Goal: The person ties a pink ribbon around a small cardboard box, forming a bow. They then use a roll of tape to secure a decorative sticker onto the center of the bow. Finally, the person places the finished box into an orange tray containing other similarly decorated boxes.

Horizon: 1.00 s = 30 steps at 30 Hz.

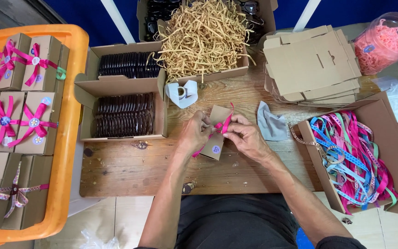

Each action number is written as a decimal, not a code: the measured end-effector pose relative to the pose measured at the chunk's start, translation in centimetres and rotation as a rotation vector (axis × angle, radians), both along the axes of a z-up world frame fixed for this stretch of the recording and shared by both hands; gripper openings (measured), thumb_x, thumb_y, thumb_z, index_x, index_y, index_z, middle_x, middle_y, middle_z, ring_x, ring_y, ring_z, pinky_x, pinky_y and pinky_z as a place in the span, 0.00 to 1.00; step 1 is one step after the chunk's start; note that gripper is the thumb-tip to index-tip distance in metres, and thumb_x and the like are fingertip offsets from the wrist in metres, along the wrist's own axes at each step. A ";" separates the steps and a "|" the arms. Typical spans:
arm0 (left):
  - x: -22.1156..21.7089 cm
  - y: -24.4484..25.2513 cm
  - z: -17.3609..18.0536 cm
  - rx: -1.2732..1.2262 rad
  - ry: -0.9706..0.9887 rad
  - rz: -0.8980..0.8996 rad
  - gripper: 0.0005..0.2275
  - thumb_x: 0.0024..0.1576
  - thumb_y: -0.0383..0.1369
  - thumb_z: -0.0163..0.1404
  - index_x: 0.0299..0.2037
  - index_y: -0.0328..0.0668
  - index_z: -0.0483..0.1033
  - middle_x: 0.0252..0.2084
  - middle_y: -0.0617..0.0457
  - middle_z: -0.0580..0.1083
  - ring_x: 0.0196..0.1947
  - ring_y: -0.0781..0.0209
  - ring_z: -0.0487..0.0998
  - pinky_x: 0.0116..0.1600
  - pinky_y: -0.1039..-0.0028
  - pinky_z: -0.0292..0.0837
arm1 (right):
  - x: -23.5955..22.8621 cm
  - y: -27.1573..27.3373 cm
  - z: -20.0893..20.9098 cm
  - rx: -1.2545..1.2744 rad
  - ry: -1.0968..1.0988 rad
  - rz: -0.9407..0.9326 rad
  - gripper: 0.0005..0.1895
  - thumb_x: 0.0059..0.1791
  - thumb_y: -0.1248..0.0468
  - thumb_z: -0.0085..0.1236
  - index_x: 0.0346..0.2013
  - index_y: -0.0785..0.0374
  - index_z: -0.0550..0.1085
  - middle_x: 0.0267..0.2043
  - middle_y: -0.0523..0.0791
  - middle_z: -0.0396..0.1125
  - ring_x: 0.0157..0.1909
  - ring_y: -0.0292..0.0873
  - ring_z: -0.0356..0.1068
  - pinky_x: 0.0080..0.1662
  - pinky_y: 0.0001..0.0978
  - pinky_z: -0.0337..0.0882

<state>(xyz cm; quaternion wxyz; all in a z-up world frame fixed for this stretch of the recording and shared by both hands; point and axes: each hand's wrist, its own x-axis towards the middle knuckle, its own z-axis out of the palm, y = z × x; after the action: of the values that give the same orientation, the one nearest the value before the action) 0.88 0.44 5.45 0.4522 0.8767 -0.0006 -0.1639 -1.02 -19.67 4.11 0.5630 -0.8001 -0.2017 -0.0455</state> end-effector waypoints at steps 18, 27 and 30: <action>-0.7 -0.1 0.3 -0.050 0.024 0.043 0.12 0.54 0.31 0.57 0.45 0.46 0.68 0.38 0.53 0.83 0.42 0.52 0.83 0.48 0.64 0.74 | 4.2 2.0 1.6 -0.187 0.494 -0.019 0.05 0.43 0.70 0.60 0.32 0.58 0.79 0.18 0.42 0.69 0.19 0.34 0.71 0.28 0.23 0.70; -0.4 0.3 -1.1 -0.016 0.007 0.019 0.13 0.53 0.33 0.58 0.44 0.48 0.67 0.38 0.54 0.83 0.42 0.50 0.83 0.47 0.59 0.74 | 3.0 2.4 0.9 -0.438 0.190 0.056 0.06 0.49 0.65 0.59 0.38 0.54 0.82 0.36 0.52 0.75 0.43 0.56 0.76 0.45 0.45 0.74; -0.5 0.2 -1.0 -0.018 0.001 0.046 0.13 0.53 0.32 0.58 0.43 0.47 0.68 0.37 0.50 0.82 0.42 0.45 0.83 0.47 0.57 0.75 | 3.5 2.0 0.6 -0.524 0.209 0.103 0.07 0.50 0.64 0.57 0.38 0.57 0.81 0.35 0.55 0.71 0.43 0.61 0.74 0.46 0.49 0.74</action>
<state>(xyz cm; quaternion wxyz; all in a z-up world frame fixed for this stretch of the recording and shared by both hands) 0.40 0.68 4.47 0.4635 0.8724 0.0182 -0.1540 2.46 -17.69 4.67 0.3562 -0.9074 -0.1880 0.1198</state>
